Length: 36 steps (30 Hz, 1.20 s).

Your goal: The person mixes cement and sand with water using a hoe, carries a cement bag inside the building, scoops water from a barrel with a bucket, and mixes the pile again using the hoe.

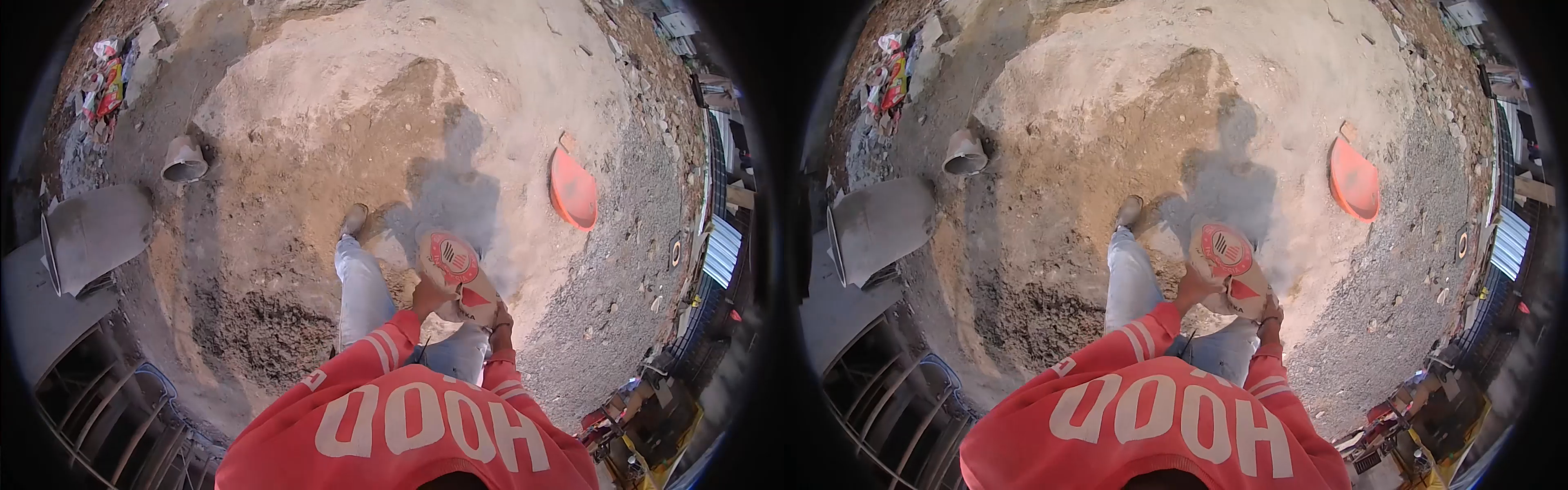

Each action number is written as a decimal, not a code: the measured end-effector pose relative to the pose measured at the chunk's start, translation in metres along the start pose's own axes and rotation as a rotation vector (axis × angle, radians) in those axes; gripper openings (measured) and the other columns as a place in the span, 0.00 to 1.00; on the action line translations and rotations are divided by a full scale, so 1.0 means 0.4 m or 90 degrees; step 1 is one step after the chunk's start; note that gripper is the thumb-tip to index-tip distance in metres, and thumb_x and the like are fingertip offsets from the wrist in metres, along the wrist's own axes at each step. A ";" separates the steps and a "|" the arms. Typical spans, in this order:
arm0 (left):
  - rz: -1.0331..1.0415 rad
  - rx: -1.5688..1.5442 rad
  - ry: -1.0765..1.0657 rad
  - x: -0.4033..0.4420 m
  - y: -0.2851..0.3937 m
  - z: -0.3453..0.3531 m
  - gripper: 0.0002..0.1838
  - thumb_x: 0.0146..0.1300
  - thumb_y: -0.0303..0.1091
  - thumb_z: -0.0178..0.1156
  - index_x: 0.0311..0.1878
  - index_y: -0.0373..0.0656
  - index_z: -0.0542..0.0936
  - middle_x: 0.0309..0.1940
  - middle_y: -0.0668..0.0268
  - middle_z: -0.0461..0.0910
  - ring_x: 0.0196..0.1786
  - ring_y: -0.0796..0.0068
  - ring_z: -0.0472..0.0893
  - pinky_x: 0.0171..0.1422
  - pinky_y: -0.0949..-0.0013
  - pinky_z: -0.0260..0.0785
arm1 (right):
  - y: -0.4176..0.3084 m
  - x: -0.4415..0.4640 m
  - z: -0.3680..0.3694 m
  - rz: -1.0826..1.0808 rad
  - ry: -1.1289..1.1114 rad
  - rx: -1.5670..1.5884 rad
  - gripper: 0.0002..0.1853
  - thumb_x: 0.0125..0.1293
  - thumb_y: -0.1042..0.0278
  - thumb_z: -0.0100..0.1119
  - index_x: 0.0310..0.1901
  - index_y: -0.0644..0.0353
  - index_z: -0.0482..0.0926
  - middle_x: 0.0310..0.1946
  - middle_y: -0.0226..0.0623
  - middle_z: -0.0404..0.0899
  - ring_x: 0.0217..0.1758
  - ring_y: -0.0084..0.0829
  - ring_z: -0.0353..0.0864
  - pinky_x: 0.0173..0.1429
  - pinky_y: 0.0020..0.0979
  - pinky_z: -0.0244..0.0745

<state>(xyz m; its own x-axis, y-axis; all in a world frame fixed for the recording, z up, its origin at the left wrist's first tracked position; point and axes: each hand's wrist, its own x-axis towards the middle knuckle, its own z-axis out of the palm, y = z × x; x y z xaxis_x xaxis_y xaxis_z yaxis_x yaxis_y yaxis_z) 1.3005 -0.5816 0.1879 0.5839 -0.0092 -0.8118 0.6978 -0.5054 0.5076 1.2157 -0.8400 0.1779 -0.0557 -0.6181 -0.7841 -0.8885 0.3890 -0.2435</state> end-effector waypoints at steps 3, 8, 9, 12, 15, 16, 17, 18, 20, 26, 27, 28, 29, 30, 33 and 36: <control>-0.024 0.011 -0.003 -0.012 0.002 -0.079 0.56 0.43 0.44 0.75 0.68 0.33 0.51 0.45 0.41 0.80 0.49 0.43 0.81 0.54 0.52 0.74 | 0.168 0.069 0.079 -0.189 0.073 0.059 0.33 0.58 0.41 0.67 0.60 0.51 0.71 0.44 0.42 0.79 0.39 0.40 0.80 0.34 0.43 0.78; 0.020 -0.039 0.101 0.031 -0.181 -0.149 0.45 0.44 0.42 0.75 0.63 0.37 0.64 0.44 0.47 0.82 0.47 0.42 0.81 0.54 0.49 0.74 | 0.177 -0.150 0.186 -0.279 0.053 -0.234 0.40 0.52 0.44 0.73 0.64 0.53 0.71 0.54 0.51 0.78 0.50 0.42 0.80 0.51 0.39 0.78; 0.054 -0.049 0.139 0.023 -0.207 -0.161 0.37 0.43 0.41 0.75 0.57 0.38 0.72 0.45 0.49 0.82 0.48 0.43 0.81 0.53 0.50 0.74 | 0.194 -0.203 0.201 -0.346 0.065 -0.361 0.39 0.50 0.44 0.74 0.62 0.53 0.73 0.54 0.50 0.77 0.52 0.43 0.79 0.54 0.39 0.77; 0.105 -0.044 0.146 -0.038 -0.223 -0.190 0.32 0.43 0.41 0.75 0.52 0.36 0.76 0.44 0.48 0.82 0.48 0.43 0.81 0.53 0.50 0.74 | 0.270 -0.231 0.200 -0.489 0.101 -0.565 0.35 0.48 0.45 0.75 0.57 0.53 0.79 0.55 0.46 0.75 0.57 0.43 0.75 0.60 0.40 0.73; 0.159 0.143 0.240 -0.030 -0.324 -0.079 0.26 0.45 0.39 0.73 0.46 0.33 0.79 0.41 0.47 0.82 0.47 0.43 0.81 0.54 0.50 0.73 | 0.388 -0.129 0.160 -0.529 0.137 -0.456 0.28 0.49 0.45 0.74 0.49 0.53 0.84 0.56 0.40 0.71 0.60 0.44 0.72 0.63 0.44 0.70; 0.153 0.125 0.254 -0.034 -0.308 -0.065 0.24 0.46 0.38 0.72 0.45 0.33 0.79 0.41 0.46 0.82 0.47 0.43 0.81 0.54 0.49 0.73 | 0.344 -0.133 0.130 -0.563 0.154 -0.449 0.26 0.50 0.45 0.74 0.46 0.53 0.85 0.57 0.38 0.70 0.60 0.43 0.71 0.62 0.47 0.70; 0.149 0.111 0.265 -0.027 -0.270 -0.068 0.22 0.47 0.37 0.71 0.43 0.32 0.79 0.41 0.45 0.82 0.47 0.43 0.81 0.54 0.49 0.73 | 0.286 -0.168 0.095 -0.593 0.173 -0.440 0.24 0.51 0.46 0.73 0.44 0.52 0.86 0.57 0.36 0.68 0.61 0.43 0.70 0.62 0.50 0.70; 0.141 0.100 0.268 -0.047 -0.254 -0.066 0.21 0.49 0.37 0.70 0.41 0.32 0.79 0.41 0.44 0.81 0.47 0.43 0.81 0.54 0.49 0.73 | 0.207 -0.228 0.054 -0.555 0.275 -0.498 0.18 0.55 0.47 0.70 0.40 0.51 0.87 0.57 0.34 0.69 0.62 0.42 0.67 0.59 0.58 0.68; 0.135 0.101 0.268 -0.088 -0.215 -0.072 0.18 0.50 0.35 0.68 0.40 0.31 0.79 0.42 0.43 0.81 0.48 0.42 0.80 0.54 0.48 0.73 | 0.171 -0.146 -0.064 -0.658 0.337 -0.488 0.16 0.56 0.45 0.69 0.39 0.45 0.88 0.55 0.35 0.70 0.64 0.40 0.66 0.53 0.57 0.67; 0.258 0.043 0.359 -0.201 -0.245 -0.018 0.15 0.54 0.35 0.65 0.41 0.34 0.78 0.44 0.46 0.80 0.49 0.41 0.78 0.53 0.46 0.72 | 0.229 -0.254 -0.240 -0.686 0.259 -0.427 0.19 0.53 0.49 0.73 0.26 0.58 0.83 0.32 0.40 0.77 0.35 0.45 0.79 0.39 0.47 0.74; 0.322 0.034 0.404 -0.204 -0.249 0.006 0.16 0.54 0.35 0.65 0.42 0.35 0.78 0.44 0.47 0.79 0.49 0.42 0.78 0.53 0.47 0.72 | 0.236 -0.248 -0.274 -0.704 0.246 -0.373 0.19 0.53 0.51 0.74 0.25 0.60 0.82 0.30 0.39 0.76 0.34 0.43 0.79 0.38 0.43 0.74; 0.388 0.028 0.458 -0.200 -0.240 0.009 0.16 0.54 0.36 0.66 0.42 0.36 0.78 0.45 0.48 0.79 0.49 0.42 0.78 0.53 0.47 0.72 | 0.216 -0.241 -0.287 -0.727 0.227 -0.315 0.19 0.54 0.54 0.74 0.24 0.62 0.80 0.29 0.39 0.75 0.33 0.40 0.79 0.38 0.40 0.75; 0.330 0.025 0.417 -0.247 -0.172 -0.023 0.17 0.54 0.36 0.66 0.43 0.37 0.78 0.46 0.50 0.79 0.49 0.44 0.78 0.53 0.48 0.73 | 0.186 -0.251 -0.297 -0.706 0.195 -0.207 0.19 0.58 0.58 0.72 0.23 0.66 0.78 0.26 0.38 0.73 0.28 0.34 0.76 0.33 0.38 0.73; 0.275 0.018 0.371 -0.311 -0.071 -0.068 0.18 0.53 0.37 0.66 0.45 0.37 0.78 0.47 0.51 0.78 0.49 0.45 0.78 0.53 0.49 0.73 | 0.140 -0.296 -0.315 -0.711 0.119 -0.178 0.20 0.63 0.57 0.68 0.24 0.68 0.79 0.26 0.37 0.70 0.26 0.30 0.74 0.30 0.37 0.71; 0.372 -0.047 0.368 -0.346 0.107 -0.145 0.14 0.54 0.32 0.61 0.44 0.38 0.78 0.47 0.51 0.78 0.51 0.47 0.78 0.56 0.50 0.72 | -0.007 -0.359 -0.367 -0.872 0.094 -0.145 0.23 0.67 0.48 0.62 0.35 0.66 0.85 0.23 0.44 0.71 0.27 0.36 0.74 0.34 0.40 0.70; 0.450 -0.091 0.396 -0.432 0.254 -0.271 0.25 0.54 0.37 0.64 0.57 0.44 0.75 0.51 0.47 0.78 0.56 0.44 0.76 0.63 0.52 0.68 | -0.136 -0.492 -0.390 -0.858 -0.056 -0.104 0.26 0.70 0.47 0.59 0.39 0.70 0.82 0.28 0.38 0.80 0.30 0.28 0.74 0.36 0.34 0.71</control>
<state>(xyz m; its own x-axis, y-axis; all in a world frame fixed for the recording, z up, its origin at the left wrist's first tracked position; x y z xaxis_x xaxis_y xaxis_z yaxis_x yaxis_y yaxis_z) 1.3152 -0.5379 0.4110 0.9775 0.2094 -0.0248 0.1186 -0.4485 0.8859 1.2038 -0.8463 0.4345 0.9147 -0.4032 -0.0285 -0.2734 -0.5653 -0.7782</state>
